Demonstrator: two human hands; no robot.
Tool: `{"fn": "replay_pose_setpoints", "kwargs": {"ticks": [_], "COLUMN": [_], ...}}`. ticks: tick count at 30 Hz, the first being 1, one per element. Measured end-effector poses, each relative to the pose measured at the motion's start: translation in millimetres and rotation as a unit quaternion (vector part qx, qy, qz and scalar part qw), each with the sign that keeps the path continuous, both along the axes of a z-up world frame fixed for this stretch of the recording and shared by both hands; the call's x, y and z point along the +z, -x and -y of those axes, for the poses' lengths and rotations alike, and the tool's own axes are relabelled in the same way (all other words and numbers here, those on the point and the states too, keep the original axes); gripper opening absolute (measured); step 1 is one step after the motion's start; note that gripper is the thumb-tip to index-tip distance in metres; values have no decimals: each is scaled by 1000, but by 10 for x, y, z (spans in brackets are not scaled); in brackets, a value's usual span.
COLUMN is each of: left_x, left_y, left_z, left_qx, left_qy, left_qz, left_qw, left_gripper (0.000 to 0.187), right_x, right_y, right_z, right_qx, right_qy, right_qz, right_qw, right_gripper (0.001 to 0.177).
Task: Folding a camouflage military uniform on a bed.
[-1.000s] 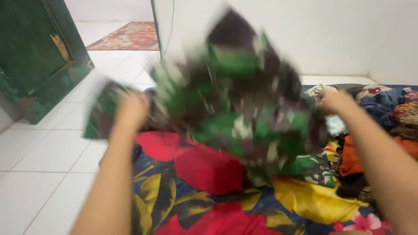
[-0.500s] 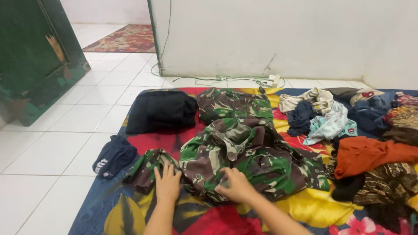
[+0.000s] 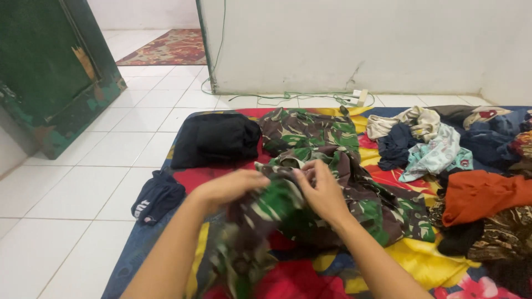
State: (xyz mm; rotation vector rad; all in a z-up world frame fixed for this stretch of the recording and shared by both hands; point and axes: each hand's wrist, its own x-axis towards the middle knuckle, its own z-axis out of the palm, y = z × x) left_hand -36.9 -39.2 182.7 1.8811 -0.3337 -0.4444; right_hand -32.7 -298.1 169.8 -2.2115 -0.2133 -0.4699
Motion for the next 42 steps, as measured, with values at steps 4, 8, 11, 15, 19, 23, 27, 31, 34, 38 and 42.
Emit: {"fn": "replay_pose_setpoints", "kwargs": {"ticks": [4,8,11,15,19,23,27,31,34,38,42], "left_x": [130,-881,-978,-813,-1244,-998,-517,458,1378,2243,2712], "left_y": [412,-189,-288,-458,-1165,-1272,-1354,-1377,-1228,-1222,-1123], "left_z": [615,631,589,831,1091,1111,946,851,793,706,779], "left_qx": [-165,-159,139,305,73,-25,11,52,27,10,57], "left_qy": [27,-95,-225,-187,-314,-521,-439,-320,-216,-15,53], "left_qz": [-151,-129,112,428,524,302,328,405,264,310,350], "left_qw": [974,974,958,830,788,798,836,855,940,951,934], "left_gripper": [41,37,34,23,50,29,36,40,54,47,41], "right_x": [-456,-740,-503,-90,13,-95,-190,568,1317,2110,2484], "right_y": [-266,-405,-311,118,139,-134,-485,-718,-793,-865,-1061], "right_z": [263,996,1498,1486,1364,1683,2158,2271,2373,2539,2699], "right_qx": [151,292,314,441,455,374,24,-139,-123,-124,-111], "right_qy": [-128,57,77,122,224,206,264,139,151,194,154], "right_qz": [-165,-230,-327,-384,-376,-424,-232,24,318,510,597], "right_qw": [966,927,888,802,775,799,936,980,928,828,779], "right_gripper": [27,42,36,33,35,36,33,35,36,38,25]}}
